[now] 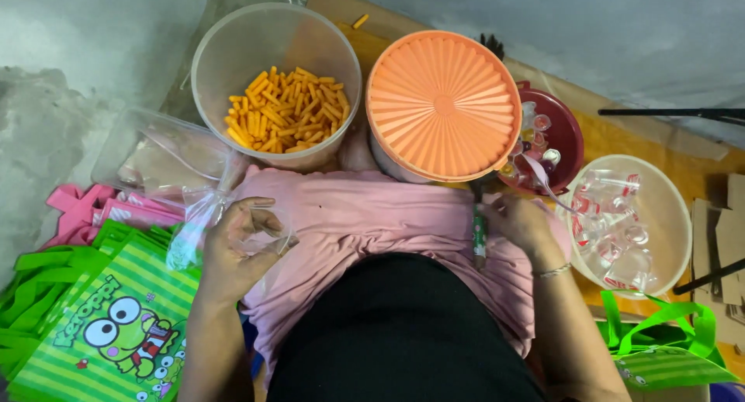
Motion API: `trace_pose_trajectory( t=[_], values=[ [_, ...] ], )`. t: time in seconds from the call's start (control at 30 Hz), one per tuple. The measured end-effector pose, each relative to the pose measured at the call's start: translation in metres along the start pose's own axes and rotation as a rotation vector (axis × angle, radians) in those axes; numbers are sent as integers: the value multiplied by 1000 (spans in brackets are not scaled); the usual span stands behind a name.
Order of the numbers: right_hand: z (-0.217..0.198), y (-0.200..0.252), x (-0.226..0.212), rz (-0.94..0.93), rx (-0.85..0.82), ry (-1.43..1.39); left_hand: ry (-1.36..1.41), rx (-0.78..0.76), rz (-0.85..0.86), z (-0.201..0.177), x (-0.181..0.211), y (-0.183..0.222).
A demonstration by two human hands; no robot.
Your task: The person scoops orange stick-shaped snacks and pale ring-shaped snacks from large buckets into small clear plastic bags using a pink scoop. They seal each bag and place it on a bucket lid, repeating the process for both snack types.
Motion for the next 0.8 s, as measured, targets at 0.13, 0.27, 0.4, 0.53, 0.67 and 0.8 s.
trace_pose_trajectory(
  t=[0.13,0.27,0.4,0.53,0.67,0.8],
  values=[
    [51,-31,21,67,72,171,-40,-13,21,4,3,0],
    [35,-34,26,37,114,246,-61,6,25,0,2,0],
    [-16,2,1,-74,-60,45,-45,11,-14,-3,-2,5],
    [-21,-78,92,26,284,81,-38,18,-38,-1,-4,5],
    [8,-165,163,139,466,387,-67,-6,-27,6,-5,2],
    [27,-174,163,179,424,496,-87,8,-33,3,-1,1]
  ],
)
Point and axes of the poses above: each hand's wrist, its own y-axis away from the middle knuckle, its own z-axis out of the palm, x = y × z, the point moved 8 cm from there along -y, towards the middle knuckle, and after that the axes turned 3 degrees about z, right-handed, at the moved point
